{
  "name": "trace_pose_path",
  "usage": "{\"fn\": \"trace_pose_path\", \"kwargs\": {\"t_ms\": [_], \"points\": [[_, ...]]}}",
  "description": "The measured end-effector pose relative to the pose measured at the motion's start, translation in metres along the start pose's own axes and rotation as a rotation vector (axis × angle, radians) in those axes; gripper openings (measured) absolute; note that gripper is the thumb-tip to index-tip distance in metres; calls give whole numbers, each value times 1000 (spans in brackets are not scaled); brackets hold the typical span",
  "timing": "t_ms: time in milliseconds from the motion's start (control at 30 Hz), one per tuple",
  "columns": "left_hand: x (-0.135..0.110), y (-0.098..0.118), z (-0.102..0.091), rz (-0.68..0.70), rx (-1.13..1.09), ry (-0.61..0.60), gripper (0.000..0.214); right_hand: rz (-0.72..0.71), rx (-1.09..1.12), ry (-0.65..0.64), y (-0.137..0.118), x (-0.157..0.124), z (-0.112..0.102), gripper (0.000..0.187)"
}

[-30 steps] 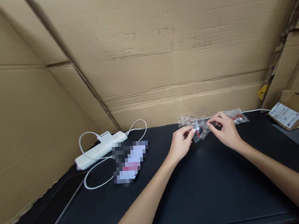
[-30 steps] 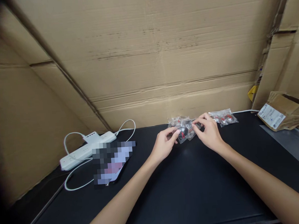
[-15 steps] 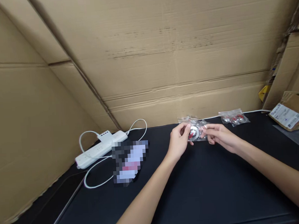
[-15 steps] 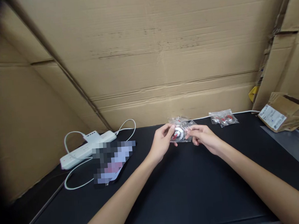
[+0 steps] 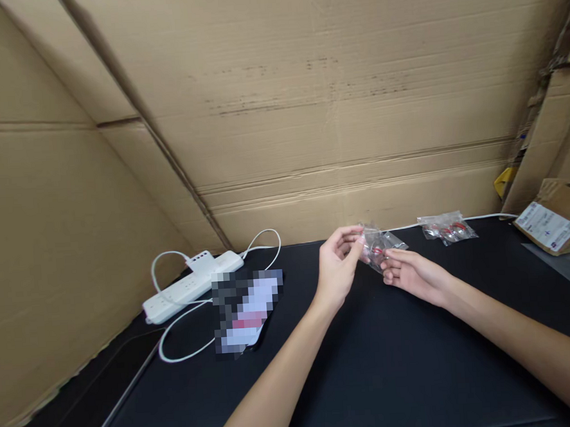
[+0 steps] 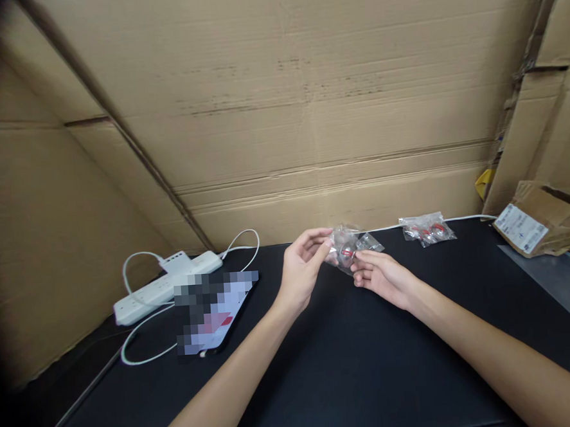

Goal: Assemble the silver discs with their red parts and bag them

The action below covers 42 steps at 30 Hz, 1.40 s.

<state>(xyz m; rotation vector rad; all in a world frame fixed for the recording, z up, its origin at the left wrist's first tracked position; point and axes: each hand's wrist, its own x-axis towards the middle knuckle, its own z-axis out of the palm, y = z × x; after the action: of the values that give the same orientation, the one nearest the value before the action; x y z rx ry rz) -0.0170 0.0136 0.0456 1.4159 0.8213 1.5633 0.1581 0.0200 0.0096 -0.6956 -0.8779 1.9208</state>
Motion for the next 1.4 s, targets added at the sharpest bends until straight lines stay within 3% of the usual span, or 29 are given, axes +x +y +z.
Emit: {"fn": "trace_pose_path", "kwargs": {"t_ms": [133, 300, 533, 933, 1200, 1300, 1400], "points": [[1, -1, -3, -30, 17, -5, 23, -81, -97, 49, -1, 0, -1, 19], [4, -5, -8, -120, 36, -9, 26, -66, -135, 20, -1, 0, -4, 21], [1, -8, -6, -218, 60, -180, 29, -43, -72, -41, 0, -1, -5, 17], [3, -3, -8, -182, 6, -84, 23, 20, -79, -4, 0, -3, 3, 28], [18, 0, -31, -350, -106, 85, 20, -8, -149, 144, -17, -2, -6, 39], [21, -4, -37, -413, -69, 117, 17, -63, -263, 195, -23, -3, -8, 42], [22, -8, -41, -420, 135, 95, 21, -199, -640, 296, -27, -4, -12, 42]]}}
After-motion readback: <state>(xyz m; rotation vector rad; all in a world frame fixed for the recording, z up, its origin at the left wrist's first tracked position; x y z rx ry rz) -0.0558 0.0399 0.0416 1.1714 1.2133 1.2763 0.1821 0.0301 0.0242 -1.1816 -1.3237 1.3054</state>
